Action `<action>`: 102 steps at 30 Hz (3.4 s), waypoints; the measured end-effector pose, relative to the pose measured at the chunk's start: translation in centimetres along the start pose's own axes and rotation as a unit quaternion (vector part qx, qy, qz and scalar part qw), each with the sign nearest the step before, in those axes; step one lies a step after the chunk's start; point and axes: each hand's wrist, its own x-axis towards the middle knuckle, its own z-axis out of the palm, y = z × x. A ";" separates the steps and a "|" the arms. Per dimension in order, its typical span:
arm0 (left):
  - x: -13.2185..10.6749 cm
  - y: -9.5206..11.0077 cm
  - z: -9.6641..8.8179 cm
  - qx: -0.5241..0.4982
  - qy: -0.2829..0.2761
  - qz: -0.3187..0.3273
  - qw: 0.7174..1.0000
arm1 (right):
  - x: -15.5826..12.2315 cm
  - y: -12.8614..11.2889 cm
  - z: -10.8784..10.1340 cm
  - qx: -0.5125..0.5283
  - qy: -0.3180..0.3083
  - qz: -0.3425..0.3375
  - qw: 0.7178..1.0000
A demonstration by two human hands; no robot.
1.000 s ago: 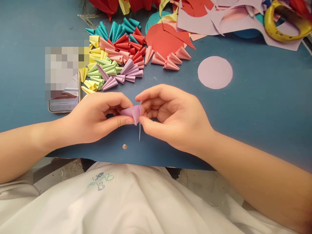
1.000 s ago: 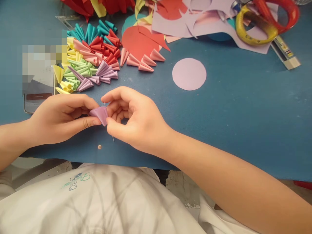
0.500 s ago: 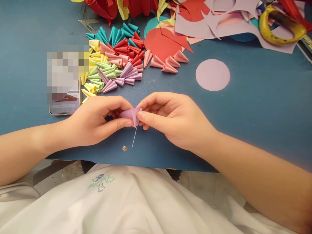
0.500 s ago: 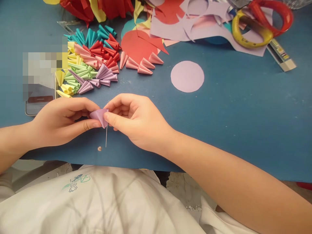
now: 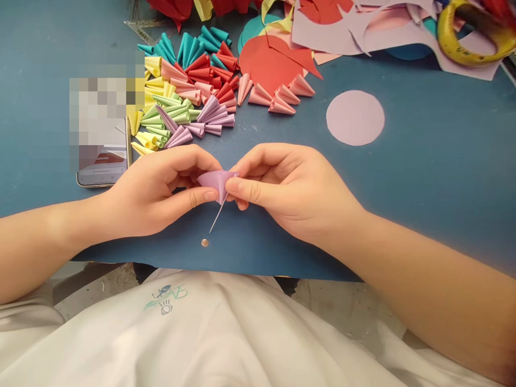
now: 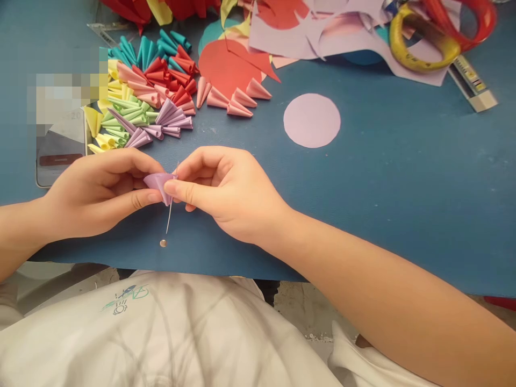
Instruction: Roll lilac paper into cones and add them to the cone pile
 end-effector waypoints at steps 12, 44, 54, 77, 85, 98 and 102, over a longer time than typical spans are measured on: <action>0.4 0.2 0.1 -0.103 0.015 -0.030 0.994 | -0.4 0.9 0.8 -0.028 0.038 -0.149 0.988; 0.1 0.0 -0.3 0.060 0.012 0.133 0.989 | -0.5 -0.2 0.7 0.002 0.009 -0.057 0.998; 0.2 0.2 -0.4 -0.051 0.005 0.093 0.994 | -1.1 0.2 0.9 -0.052 0.038 -0.144 0.987; -0.5 2.3 -0.1 0.164 0.069 0.193 0.965 | -1.7 0.0 1.1 -0.237 0.029 -0.362 0.901; -0.6 2.0 -0.3 0.193 0.073 0.206 0.957 | -2.1 -0.2 1.3 -0.260 0.050 -0.358 0.895; -0.8 1.2 1.4 -0.027 0.180 0.015 0.983 | -1.7 -0.8 0.6 -0.069 0.144 -0.318 0.935; -0.6 0.9 1.1 -0.099 0.177 -0.060 0.977 | -1.9 -2.4 0.4 -0.014 0.217 -0.310 0.926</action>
